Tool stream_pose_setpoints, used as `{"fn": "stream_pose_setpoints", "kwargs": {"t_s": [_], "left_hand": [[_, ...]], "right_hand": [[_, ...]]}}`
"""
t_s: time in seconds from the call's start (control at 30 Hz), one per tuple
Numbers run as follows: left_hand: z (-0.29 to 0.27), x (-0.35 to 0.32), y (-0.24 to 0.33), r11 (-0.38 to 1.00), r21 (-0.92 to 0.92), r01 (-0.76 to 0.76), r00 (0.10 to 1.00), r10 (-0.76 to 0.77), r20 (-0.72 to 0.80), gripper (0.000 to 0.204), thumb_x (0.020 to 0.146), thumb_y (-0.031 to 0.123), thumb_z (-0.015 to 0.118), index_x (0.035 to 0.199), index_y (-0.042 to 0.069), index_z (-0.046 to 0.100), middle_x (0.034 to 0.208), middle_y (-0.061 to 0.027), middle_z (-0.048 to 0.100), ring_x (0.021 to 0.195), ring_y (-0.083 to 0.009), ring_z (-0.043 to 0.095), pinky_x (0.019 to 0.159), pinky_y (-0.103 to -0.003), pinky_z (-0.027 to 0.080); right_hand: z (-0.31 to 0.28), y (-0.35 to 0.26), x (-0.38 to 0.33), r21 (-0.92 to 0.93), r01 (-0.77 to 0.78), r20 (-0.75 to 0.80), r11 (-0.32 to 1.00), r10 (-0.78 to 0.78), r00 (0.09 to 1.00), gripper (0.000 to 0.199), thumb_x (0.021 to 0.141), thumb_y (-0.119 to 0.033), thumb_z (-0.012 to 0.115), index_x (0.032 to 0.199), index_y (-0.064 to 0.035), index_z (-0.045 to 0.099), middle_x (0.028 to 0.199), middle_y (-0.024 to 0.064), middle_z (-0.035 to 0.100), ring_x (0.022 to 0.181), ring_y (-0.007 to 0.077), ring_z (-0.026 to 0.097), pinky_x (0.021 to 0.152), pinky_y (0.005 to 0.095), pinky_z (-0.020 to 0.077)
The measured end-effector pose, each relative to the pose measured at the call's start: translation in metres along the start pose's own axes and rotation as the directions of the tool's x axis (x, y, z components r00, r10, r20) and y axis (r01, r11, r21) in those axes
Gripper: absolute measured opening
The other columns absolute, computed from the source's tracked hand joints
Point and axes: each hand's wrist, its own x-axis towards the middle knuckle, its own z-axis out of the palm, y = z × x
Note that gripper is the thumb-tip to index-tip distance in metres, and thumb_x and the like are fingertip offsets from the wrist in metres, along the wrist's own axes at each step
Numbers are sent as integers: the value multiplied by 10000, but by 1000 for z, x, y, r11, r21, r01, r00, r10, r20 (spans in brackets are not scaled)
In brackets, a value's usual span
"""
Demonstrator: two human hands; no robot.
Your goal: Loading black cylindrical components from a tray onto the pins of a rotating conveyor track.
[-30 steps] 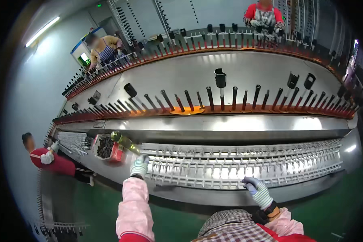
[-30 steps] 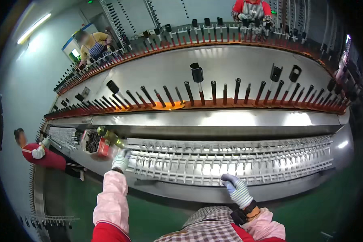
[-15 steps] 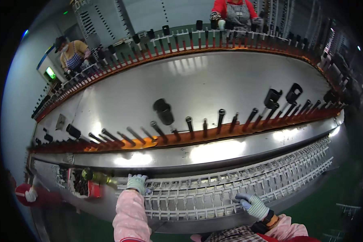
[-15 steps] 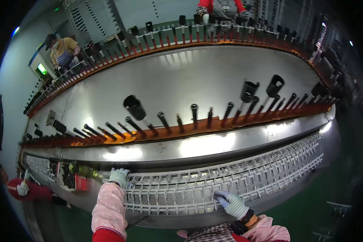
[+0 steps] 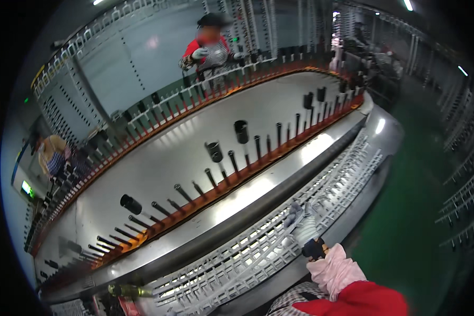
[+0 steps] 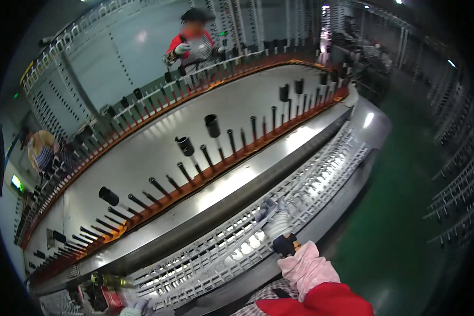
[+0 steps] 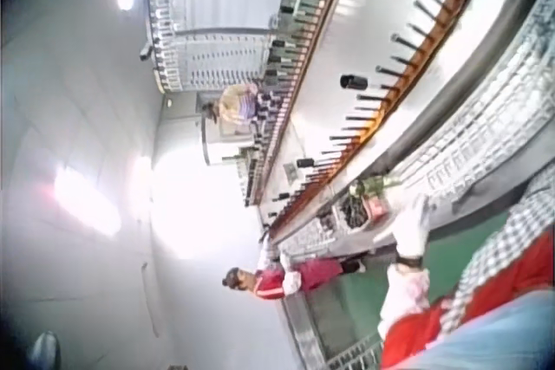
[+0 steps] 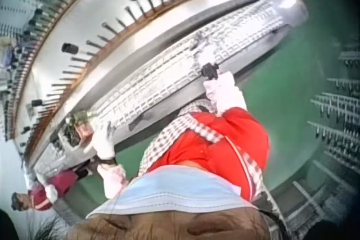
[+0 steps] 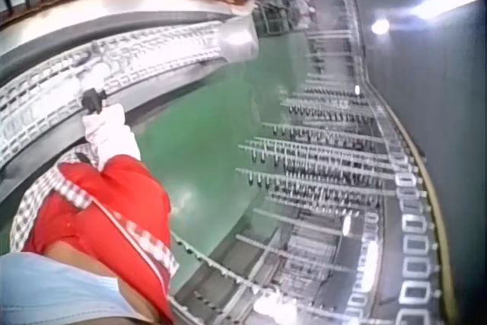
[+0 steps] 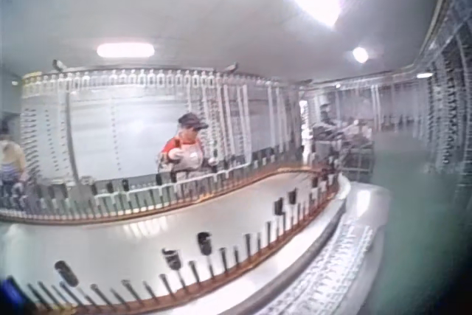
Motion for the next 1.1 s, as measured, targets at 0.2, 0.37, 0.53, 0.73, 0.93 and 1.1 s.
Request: {"fn": "stream_pose_setpoints", "kwargs": {"t_s": [0.2, 0.37, 0.53, 0.73, 0.93, 1.1], "left_hand": [[-2, -60, -9, 312, 915, -255, 966, 112, 231, 270, 761, 223, 695, 991, 89, 652, 910, -129, 655, 815, -276, 636, 744, -378, 492], [-5, -86, -51, 425, 867, -261, 959, 15, 282, 232, 767, 153, 692, 979, 71, 652, 911, -126, 657, 845, -231, 636, 751, -330, 502], [-37, -71, -146, 644, 732, -221, 950, -28, 312, 332, 827, 131, 634, 1144, 66, 564, 1025, -137, 625, 934, -194, 593, 804, -318, 493], [-11, -53, -111, 573, 742, -348, 932, 124, 341, 405, 797, 318, 666, 1118, 83, 586, 1020, -106, 636, 916, -224, 601, 801, -341, 467], [-47, -26, -109, 635, 704, -318, 947, 175, 269, 273, 713, 172, 742, 933, 46, 642, 859, -117, 663, 787, -230, 632, 730, -348, 483], [-49, -32, -48, 354, 787, -506, 823, 471, 318, 531, 743, 369, 730, 1103, 27, 544, 946, -123, 618, 861, -257, 596, 713, -384, 509]], "right_hand": [[6, -20, -100, -133, -59, 27, 989, 63, 998, 516, 895, -508, 447, 999, -10, 538, 730, 103, 590, 564, 202, 550, 564, 355, 494], [-26, -40, -143, -280, -4, -53, 960, -11, 999, 562, 917, -493, 397, 1122, 22, 487, 760, 137, 621, 537, 235, 580, 535, 357, 498], [-73, -58, -143, -300, 6, -73, 954, -29, 997, 545, 924, -499, 361, 1079, -1, 521, 761, 157, 617, 535, 264, 579, 502, 415, 488], [-90, -62, -109, -169, -16, -160, 985, -12, 987, 600, 931, -491, 321, 1128, 61, 448, 839, 231, 601, 568, 308, 566, 545, 414, 490], [-71, -17, -96, -340, 123, -124, 932, -174, 977, 441, 913, -401, 439, 970, 36, 447, 878, 186, 549, 681, 298, 553, 594, 386, 490], [-45, -22, -122, 48, -36, -8, 998, 36, 999, 377, 935, -447, 366, 839, -91, 448, 709, 67, 484, 625, 220, 453, 546, 354, 430]]}}
